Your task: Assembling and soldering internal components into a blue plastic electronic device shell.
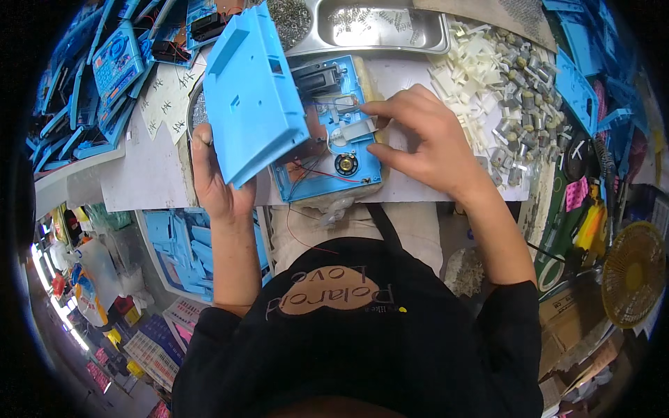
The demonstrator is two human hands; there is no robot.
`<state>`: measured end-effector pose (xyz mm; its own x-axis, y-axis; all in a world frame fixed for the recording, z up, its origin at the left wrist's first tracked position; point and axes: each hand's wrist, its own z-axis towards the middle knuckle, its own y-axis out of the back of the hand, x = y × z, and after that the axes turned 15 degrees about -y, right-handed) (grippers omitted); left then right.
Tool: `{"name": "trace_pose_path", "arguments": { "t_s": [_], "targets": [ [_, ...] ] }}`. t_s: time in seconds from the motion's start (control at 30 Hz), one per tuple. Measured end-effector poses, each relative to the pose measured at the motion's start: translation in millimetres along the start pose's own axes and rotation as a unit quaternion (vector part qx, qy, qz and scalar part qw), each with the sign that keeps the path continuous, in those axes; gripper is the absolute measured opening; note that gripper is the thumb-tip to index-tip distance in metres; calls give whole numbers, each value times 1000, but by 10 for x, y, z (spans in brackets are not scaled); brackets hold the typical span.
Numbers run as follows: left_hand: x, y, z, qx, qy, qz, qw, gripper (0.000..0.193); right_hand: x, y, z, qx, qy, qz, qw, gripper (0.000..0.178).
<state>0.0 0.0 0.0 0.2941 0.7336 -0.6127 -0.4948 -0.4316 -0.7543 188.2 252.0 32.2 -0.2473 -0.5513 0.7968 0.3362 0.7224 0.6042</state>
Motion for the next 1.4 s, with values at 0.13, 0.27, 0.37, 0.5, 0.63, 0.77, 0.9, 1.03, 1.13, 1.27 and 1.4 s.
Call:
{"name": "trace_pose_path", "arguments": {
  "t_s": [0.13,0.27,0.37,0.5,0.63,0.77,0.9,1.03,1.13,1.27,1.4],
  "targets": [
    [112,12,-62,-51,8,-26,998,19,25,-16,84,9,42,-57,997,31],
    [224,26,-118,-53,15,-26,998,18,15,28,168,30,92,-102,990,24],
    [255,-39,-129,-88,9,10,996,17,-49,23,220,56,116,-81,988,22],
    [276,4,-120,-87,9,26,996,17,-97,-46,241,54,119,-74,989,23],
    [259,-15,-117,-77,13,48,996,17,101,-17,236,60,92,-196,974,24],
    [201,23,-120,-78,17,48,996,17,127,115,131,75,65,-132,986,30],
    [86,-111,-150,-34,20,86,995,15,209,142,-63,42,-158,240,957,43],
    [82,-217,-2,-7,-18,163,986,12,385,-12,111,70,-168,372,910,53],
    [29,-362,153,62,-44,320,944,11,457,6,187,35,-112,287,951,44],
    [-34,-469,360,166,-111,562,803,11,397,40,164,-18,-100,210,972,42],
    [17,-559,439,203,-143,652,717,8,291,-6,29,-53,-108,107,987,38]
  ]
}}
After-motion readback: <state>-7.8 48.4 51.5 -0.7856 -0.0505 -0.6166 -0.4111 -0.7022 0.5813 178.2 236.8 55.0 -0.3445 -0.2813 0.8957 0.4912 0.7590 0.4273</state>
